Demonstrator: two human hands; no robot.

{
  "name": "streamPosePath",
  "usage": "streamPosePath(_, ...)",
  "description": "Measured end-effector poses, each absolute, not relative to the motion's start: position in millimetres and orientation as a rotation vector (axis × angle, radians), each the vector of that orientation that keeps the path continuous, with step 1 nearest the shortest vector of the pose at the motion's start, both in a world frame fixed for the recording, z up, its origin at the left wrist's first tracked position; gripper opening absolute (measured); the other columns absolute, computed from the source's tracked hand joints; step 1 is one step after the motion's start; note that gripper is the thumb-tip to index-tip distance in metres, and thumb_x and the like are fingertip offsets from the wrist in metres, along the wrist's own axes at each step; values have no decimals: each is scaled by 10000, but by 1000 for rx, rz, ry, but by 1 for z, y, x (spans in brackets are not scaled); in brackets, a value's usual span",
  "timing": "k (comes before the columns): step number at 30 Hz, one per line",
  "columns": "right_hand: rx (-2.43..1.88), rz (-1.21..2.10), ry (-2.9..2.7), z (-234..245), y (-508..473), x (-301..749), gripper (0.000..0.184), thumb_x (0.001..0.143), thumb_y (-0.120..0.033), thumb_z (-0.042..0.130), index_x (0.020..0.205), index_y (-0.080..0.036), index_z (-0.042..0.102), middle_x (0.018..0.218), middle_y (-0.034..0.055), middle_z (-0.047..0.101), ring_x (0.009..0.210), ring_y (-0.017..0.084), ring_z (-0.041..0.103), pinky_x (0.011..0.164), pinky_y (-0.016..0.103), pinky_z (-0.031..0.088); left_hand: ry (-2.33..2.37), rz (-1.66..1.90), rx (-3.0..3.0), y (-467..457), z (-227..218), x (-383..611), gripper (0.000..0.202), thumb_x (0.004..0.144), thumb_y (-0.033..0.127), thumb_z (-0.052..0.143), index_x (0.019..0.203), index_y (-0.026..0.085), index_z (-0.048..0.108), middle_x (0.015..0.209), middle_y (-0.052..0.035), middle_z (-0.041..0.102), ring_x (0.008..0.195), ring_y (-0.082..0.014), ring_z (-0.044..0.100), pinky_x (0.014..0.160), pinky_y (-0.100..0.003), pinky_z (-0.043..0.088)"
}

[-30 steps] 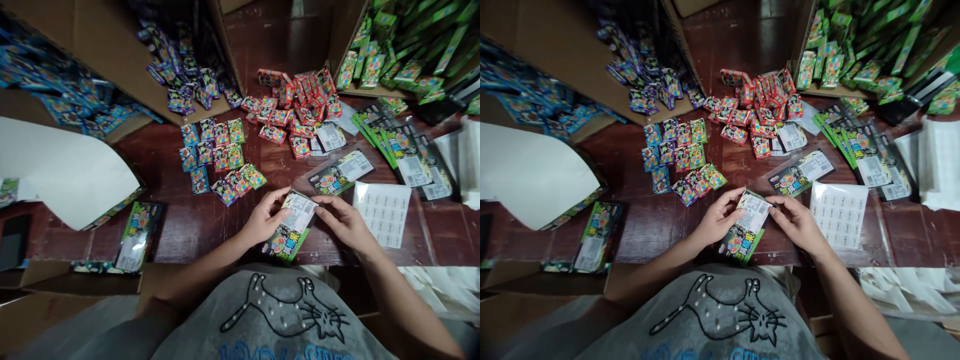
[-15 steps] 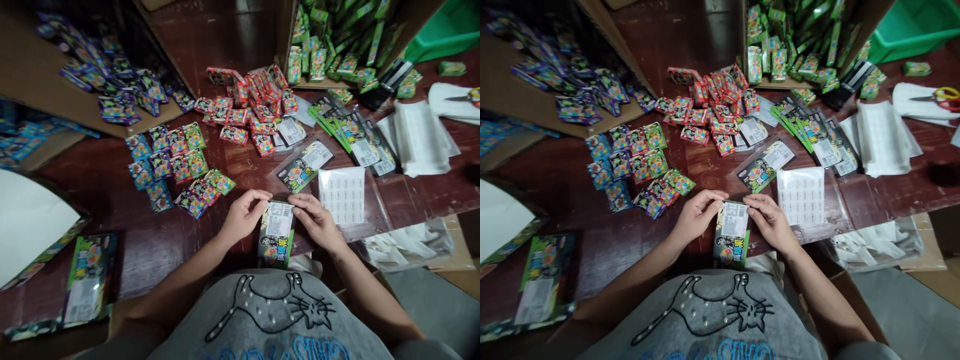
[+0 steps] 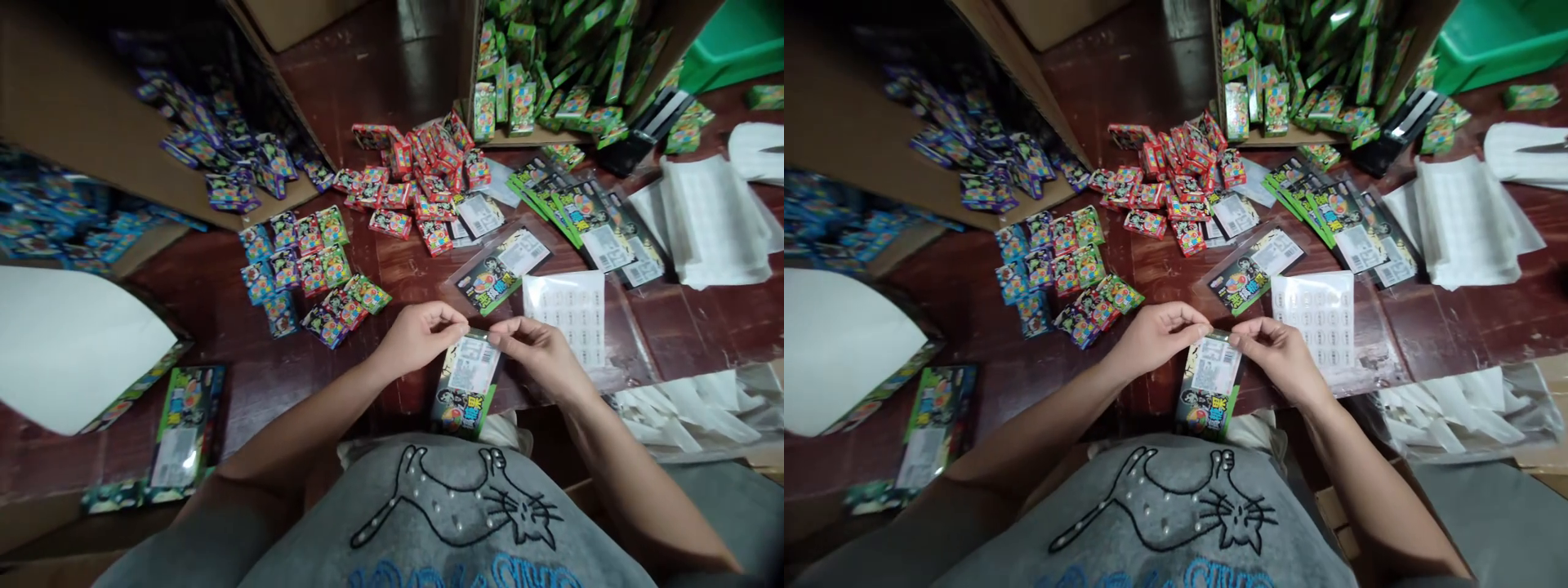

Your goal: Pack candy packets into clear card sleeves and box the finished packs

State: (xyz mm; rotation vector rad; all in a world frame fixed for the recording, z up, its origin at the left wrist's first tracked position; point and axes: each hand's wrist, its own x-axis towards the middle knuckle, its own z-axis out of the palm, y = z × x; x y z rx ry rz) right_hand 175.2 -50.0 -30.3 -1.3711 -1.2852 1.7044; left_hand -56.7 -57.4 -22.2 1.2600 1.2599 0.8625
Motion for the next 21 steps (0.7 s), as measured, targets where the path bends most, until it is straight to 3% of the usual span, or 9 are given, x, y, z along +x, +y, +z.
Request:
streamPosePath(5, -1340, 1867, -1188, -25, -41, 182, 363, 751, -553, 909, 863, -221, 817, 890, 44, 828, 767, 181, 737, 801, 350, 608, 1198, 777, 1225, -53, -15, -64, 178, 884, 345, 774, 914, 172, 802, 943, -67, 826, 842, -160, 764, 833, -322, 613)
streamPosePath(10, -1174, 1749, -1506, -24, -45, 195, 253, 888, -523, 806, 954, -285, 861, 1107, 58, 838, 1030, 235, 781, 995, 425, 608, 1064, 789, 1254, -58, -16, -69, 200, 820, 338, 857, 949, 198, 796, 1046, -76, 826, 932, -187, 783, 890, -369, 633)
streamPosePath(13, -1053, 1616, -1736, -25, -47, 197, 224, 951, -468, 754, 1085, -313, 844, 1198, 63, 813, 1119, 240, 765, 1028, 453, 612, 1091, 758, 1405, -55, -22, -71, 141, 888, 340, 802, 939, 210, 784, 1026, -65, 818, 931, -185, 768, 890, -367, 614)
streamPosePath(17, -1050, 1069, -2100, -26, -16, 225, 368, 983, -437, 708, 1323, -304, 751, 1397, 122, 707, 1302, 290, 670, 1124, 546, 540, 1312, 610, 1820, -42, -33, -82, 79, 950, 293, 725, 949, 227, 768, 991, -40, 797, 969, -214, 700, 953, -418, 551)
streamPosePath(21, -1245, 611, -2313, -34, 42, 292, 753, 860, -550, 813, 1523, -271, 589, 1537, 166, 603, 1454, 417, 504, 1208, 674, 374, 1486, 470, 2104, -23, -39, -88, 93, 901, 270, 777, 980, 221, 769, 1130, -74, 734, 1136, -292, 611, 1065, -517, 486)
